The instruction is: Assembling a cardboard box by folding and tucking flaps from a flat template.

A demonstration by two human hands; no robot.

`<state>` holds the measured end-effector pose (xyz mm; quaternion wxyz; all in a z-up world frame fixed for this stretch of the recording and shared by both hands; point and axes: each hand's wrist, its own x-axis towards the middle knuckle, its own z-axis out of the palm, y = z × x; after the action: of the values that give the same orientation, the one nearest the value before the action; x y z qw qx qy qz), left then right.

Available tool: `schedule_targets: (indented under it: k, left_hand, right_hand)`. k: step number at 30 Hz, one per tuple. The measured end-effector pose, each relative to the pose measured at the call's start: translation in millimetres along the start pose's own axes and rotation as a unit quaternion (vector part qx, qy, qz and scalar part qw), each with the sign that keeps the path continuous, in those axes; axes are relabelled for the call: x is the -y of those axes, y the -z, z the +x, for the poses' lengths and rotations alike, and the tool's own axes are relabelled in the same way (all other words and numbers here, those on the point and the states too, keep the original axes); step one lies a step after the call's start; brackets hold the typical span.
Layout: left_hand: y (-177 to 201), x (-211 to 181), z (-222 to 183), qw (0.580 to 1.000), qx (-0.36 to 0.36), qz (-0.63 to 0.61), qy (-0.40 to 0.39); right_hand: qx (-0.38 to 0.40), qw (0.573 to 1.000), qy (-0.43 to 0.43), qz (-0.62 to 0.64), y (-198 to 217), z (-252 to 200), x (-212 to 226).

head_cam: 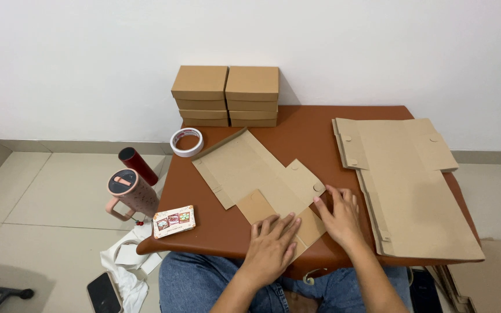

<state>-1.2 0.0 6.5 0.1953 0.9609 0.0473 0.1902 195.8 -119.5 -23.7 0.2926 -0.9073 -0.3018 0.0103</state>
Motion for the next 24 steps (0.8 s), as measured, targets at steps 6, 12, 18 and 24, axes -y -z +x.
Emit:
schedule_targets:
  k: [6,12,18,24]
  left_hand:
    - [-13,23,12,0.999,0.006,0.000,0.038]
    - [-9,35,21,0.999,-0.001,0.017,0.033]
    - [-18,44,19,0.999,0.045,0.022,0.012]
    - [-16,44,19,0.998,0.048,0.027,0.013]
  right_hand:
    - [0.053,0.964,0.016,0.261,17,-8,38]
    - [0.157,0.967,0.174,0.097,27,-27,51]
    - [0.335,0.936,0.099,-0.033,36,7,76]
    - [0.441,0.894,0.052,-0.065,41,49,118]
